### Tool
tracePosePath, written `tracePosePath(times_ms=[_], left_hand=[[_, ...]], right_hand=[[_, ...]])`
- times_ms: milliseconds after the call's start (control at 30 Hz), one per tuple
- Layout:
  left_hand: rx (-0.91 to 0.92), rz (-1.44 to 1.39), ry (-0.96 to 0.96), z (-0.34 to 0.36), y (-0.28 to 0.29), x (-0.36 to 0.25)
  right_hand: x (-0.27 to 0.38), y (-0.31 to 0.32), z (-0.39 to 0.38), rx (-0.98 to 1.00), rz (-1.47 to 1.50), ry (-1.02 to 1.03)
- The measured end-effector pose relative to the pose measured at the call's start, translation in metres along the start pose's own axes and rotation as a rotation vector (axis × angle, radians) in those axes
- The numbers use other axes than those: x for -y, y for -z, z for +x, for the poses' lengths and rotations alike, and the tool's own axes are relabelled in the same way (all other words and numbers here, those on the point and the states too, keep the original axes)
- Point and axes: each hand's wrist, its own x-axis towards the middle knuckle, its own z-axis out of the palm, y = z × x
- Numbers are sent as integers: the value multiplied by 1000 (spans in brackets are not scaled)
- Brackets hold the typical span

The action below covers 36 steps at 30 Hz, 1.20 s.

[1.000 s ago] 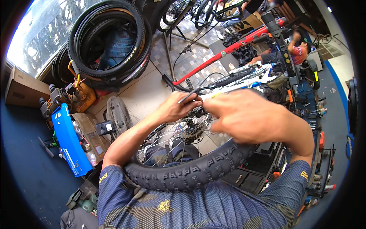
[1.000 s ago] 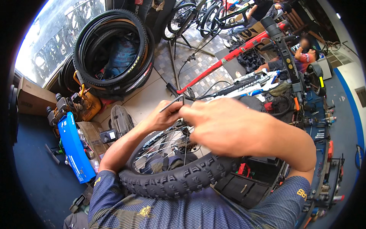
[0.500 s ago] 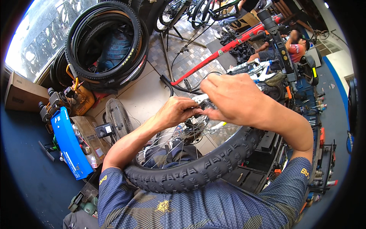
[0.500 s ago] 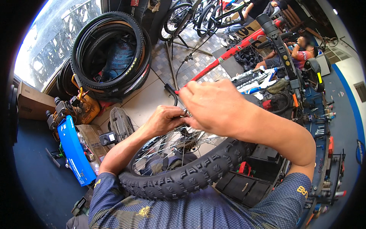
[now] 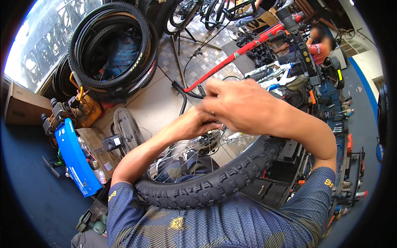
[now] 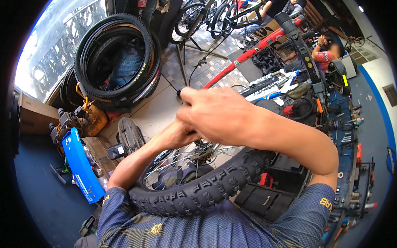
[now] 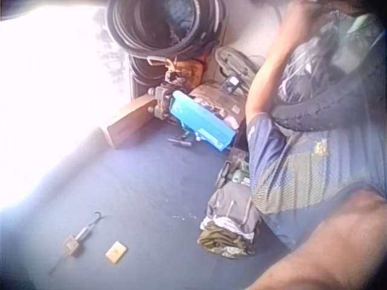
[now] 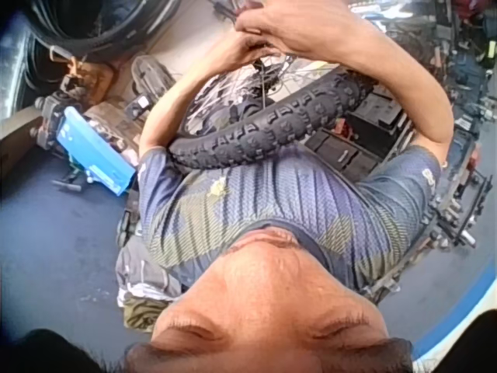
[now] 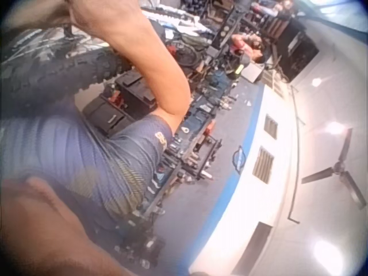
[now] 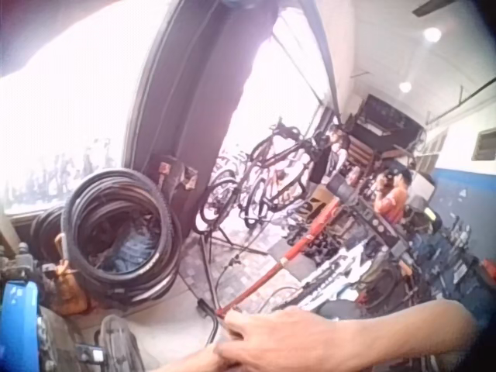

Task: The person works on a bicycle's rear wheel and brake assembly. They use a yellow tool to adjust the brake caliper, then use a screwdriver to tighten a bolt on the brake assembly. Finally, they spray lubricant onto small metal parts on the floor.

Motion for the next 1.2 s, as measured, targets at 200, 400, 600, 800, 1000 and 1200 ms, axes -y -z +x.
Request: tracePosePath(times_ms=[200, 400, 600, 800, 1000, 1200], left_hand=[[-10, 31, 188, -6, 10, 8], [-92, 87, 11, -6, -3, 7], [-164, 73, -46, -4, -6, 5], [113, -173, 64, -8, 10, -2], [96, -41, -4, -4, 18, -3], [-121, 115, -154, -6, 8, -4]], right_hand=[[5, 36, -26, 458, -78, -95], [1, 27, -10, 177, -173, -316], [13, 12, -8, 329, -180, -271], [-15, 2, -13, 96, -92, 104], [-13, 2, -7, -33, 63, -122], [7, 11, -9, 31, 73, -46]])
